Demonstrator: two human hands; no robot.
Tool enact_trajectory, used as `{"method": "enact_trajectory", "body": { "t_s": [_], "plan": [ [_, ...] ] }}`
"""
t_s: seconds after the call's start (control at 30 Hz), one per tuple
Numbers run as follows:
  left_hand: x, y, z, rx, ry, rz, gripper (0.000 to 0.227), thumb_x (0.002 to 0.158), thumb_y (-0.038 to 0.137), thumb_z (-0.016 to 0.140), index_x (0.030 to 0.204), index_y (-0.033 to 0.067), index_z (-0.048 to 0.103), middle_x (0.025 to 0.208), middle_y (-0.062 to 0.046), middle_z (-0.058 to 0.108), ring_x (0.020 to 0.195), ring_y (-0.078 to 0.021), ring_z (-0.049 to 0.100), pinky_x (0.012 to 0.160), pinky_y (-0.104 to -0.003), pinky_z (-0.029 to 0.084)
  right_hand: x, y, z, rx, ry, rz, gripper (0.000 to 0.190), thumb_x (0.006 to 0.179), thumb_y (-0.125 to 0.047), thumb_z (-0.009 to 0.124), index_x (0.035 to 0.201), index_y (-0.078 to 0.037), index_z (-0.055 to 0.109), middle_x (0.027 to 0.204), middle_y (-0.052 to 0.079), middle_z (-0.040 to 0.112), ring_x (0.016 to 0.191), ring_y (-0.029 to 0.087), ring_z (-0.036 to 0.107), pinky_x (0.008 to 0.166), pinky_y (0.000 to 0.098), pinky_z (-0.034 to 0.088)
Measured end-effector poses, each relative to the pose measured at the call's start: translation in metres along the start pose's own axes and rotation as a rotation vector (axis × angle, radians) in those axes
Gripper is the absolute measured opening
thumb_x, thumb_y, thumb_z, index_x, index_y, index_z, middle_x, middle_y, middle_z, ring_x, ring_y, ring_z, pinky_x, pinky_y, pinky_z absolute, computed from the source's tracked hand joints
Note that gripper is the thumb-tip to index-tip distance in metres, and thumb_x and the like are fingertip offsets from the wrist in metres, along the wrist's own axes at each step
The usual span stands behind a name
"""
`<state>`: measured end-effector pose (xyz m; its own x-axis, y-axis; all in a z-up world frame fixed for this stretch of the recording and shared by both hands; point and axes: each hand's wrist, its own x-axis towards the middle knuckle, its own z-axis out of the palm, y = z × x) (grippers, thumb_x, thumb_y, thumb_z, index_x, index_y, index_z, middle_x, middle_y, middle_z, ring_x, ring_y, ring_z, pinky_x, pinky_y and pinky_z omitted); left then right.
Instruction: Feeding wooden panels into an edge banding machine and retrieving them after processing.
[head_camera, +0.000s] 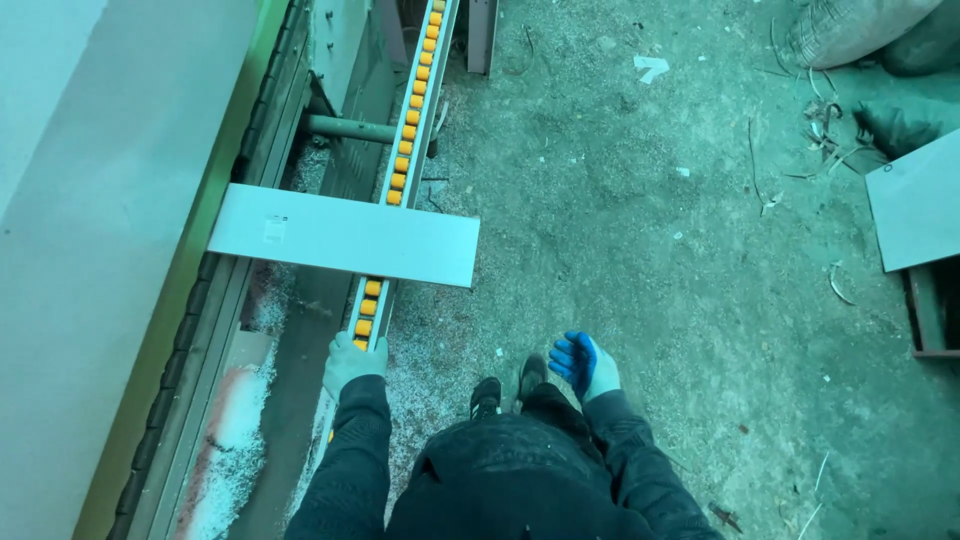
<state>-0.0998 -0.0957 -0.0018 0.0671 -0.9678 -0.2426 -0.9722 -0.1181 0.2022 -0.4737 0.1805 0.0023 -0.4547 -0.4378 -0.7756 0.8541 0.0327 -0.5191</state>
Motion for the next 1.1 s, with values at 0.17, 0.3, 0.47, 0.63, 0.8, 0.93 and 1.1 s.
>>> {"method": "enact_trajectory", "body": {
  "t_s": [0.17,0.3,0.47,0.63,0.8,0.93,1.1],
  "plan": [
    [0.0,0.0,0.007,0.005,0.143,0.049,0.079,0.089,0.078,0.084,0.13,0.0128,0.069,0.112,-0.011,0.078,0.097,-0.0369,0.081,0.08,-0.058,0.067,0.022,-0.02,0.02,-0.054,-0.032,0.047,0.046,0.123,-0.039,0.058,0.148,-0.003,0.072,0.128,0.024,0.079,0.116,0.044,0.08,0.099,0.0562,0.069],
    [-0.007,0.011,-0.013,0.023,0.093,-0.027,0.077,0.089,0.079,0.084,0.129,0.0148,0.07,0.11,-0.009,0.079,0.099,-0.0351,0.082,0.082,-0.057,0.068,0.066,-0.048,0.033,-0.07,0.031,0.056,0.049,0.121,-0.041,0.06,0.15,-0.002,0.07,0.136,0.025,0.076,0.123,0.046,0.078,0.107,0.0606,0.067],
    [0.02,0.021,-0.033,-0.069,-0.276,-0.187,0.071,0.09,0.072,0.088,0.138,0.0222,0.07,0.126,-0.005,0.08,0.115,-0.0301,0.082,0.101,-0.055,0.068,0.124,-0.092,0.081,-0.063,0.023,0.099,0.046,0.121,-0.042,0.06,0.146,-0.005,0.071,0.141,0.025,0.076,0.128,0.047,0.077,0.111,0.0636,0.065],
    [0.095,0.074,-0.027,-0.201,-0.379,-0.195,0.081,0.084,0.067,0.096,0.146,0.0209,0.071,0.136,-0.009,0.087,0.126,-0.0336,0.083,0.115,-0.053,0.064,0.204,-0.156,0.141,-0.071,-0.079,0.083,0.045,0.122,-0.042,0.059,0.145,-0.004,0.072,0.134,0.024,0.078,0.124,0.046,0.079,0.108,0.0639,0.067],
    [0.174,0.155,0.013,-0.13,-0.237,-0.122,0.087,0.083,0.08,0.091,0.143,0.0206,0.071,0.136,-0.007,0.085,0.133,-0.0282,0.083,0.11,-0.046,0.069,0.269,-0.228,0.164,-0.12,-0.151,0.014,0.057,0.12,-0.046,0.069,0.162,-0.008,0.068,0.156,0.029,0.069,0.142,0.055,0.07,0.115,0.0709,0.063],
    [0.217,0.212,0.028,-0.063,-0.114,-0.081,0.085,0.085,0.078,0.09,0.145,0.021,0.07,0.128,-0.006,0.083,0.119,-0.0276,0.085,0.095,-0.045,0.07,0.31,-0.276,0.159,-0.083,-0.13,-0.01,0.056,0.118,-0.045,0.072,0.161,-0.01,0.069,0.153,0.029,0.072,0.138,0.056,0.073,0.113,0.0742,0.064],
    [0.229,0.253,0.018,0.039,-0.026,-0.061,0.103,0.085,0.092,0.082,0.159,0.0215,0.065,0.128,-0.007,0.083,0.108,-0.029,0.087,0.086,-0.049,0.073,0.337,-0.309,0.13,-0.033,-0.091,-0.033,0.056,0.118,-0.047,0.071,0.162,-0.012,0.069,0.154,0.03,0.07,0.14,0.057,0.07,0.114,0.0759,0.063]
  ]
}}
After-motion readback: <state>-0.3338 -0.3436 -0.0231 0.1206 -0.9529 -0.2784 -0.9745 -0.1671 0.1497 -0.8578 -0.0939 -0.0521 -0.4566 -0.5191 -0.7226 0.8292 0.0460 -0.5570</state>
